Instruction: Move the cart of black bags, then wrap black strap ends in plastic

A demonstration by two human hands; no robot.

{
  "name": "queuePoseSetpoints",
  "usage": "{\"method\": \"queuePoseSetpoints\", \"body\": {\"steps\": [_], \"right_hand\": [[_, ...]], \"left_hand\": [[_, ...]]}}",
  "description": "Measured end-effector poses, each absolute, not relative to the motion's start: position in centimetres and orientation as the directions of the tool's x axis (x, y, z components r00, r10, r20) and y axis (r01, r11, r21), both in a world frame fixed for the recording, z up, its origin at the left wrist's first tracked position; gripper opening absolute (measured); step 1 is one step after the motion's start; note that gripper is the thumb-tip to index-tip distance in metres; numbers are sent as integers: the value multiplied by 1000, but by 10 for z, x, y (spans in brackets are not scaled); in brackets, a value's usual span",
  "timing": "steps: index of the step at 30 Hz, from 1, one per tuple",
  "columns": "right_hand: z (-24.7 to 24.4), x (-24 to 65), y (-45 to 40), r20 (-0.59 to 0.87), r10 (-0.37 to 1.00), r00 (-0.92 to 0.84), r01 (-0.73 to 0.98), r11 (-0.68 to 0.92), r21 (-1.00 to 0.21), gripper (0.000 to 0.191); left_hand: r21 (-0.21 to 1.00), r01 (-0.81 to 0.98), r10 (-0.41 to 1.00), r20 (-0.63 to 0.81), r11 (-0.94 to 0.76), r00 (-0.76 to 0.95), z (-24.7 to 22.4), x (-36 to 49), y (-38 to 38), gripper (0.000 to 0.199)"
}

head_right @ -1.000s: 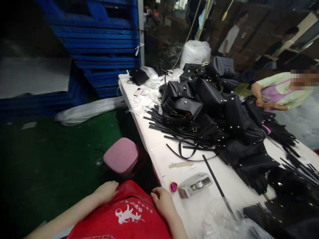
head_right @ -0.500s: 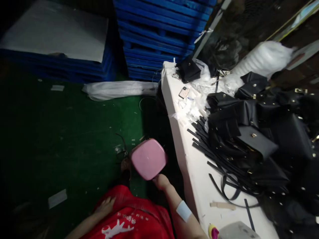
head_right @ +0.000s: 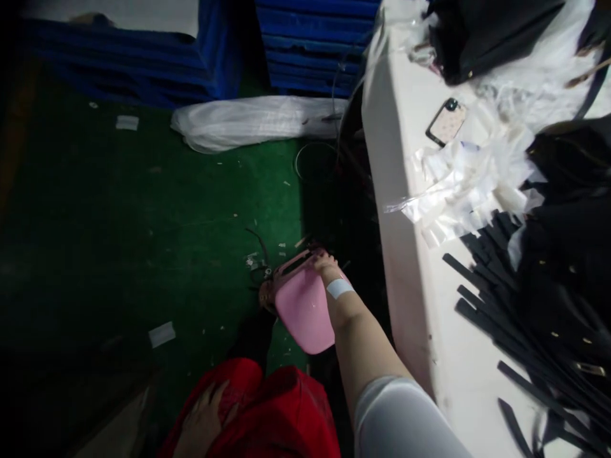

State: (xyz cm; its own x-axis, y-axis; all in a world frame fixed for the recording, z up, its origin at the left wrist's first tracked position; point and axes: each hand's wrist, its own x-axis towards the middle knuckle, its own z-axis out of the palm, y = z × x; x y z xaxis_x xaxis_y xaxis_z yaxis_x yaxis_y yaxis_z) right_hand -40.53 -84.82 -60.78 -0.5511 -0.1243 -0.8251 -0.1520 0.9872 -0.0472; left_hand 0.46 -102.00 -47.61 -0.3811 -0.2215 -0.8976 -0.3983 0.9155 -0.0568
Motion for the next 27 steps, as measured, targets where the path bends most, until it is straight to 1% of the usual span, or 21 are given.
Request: {"method": "queuePoseSetpoints", "body": {"steps": [2, 4, 6, 10, 17, 19, 23, 27], "right_hand": [[-626, -393, -818, -837, -85, -541, -79, 996, -50, 53], [-633, -374, -785, -857, -42, -514, -7, 999, -45, 55], [-632, -350, -752, -886, -9, -465, 58, 998, -40, 58], [-625, -297, -689, -925, 6, -380, 152, 987, -56, 67], [-623, -210, -607, -969, 62, -238, 320, 947, -18, 80], [-620, -186, -588, -977, 79, -197, 351, 936, 5, 83], [-611, -136, -552, -991, 101, -90, 392, 918, 58, 90], [-610, -94, -526, -995, 88, -49, 434, 899, 59, 88]], "left_hand": [[-82, -342, -231, -877, 936, -422, -487, -1, -1001, 58], [-121, -272, -238, -857, 955, -457, -495, -7, -984, 56], [-164, -196, -242, -836, 967, -493, -501, -13, -970, 54], [-259, -96, -269, -799, 961, -538, -507, -28, -937, 52], [-344, 28, -266, -772, 938, -578, -497, -53, -866, 56], [-331, 41, -234, -746, 943, -623, -495, -57, -847, 55], [-260, 55, -155, -720, 964, -677, -493, -60, -816, 48], [-251, 48, -151, -713, 967, -685, -494, -62, -794, 46]]}}
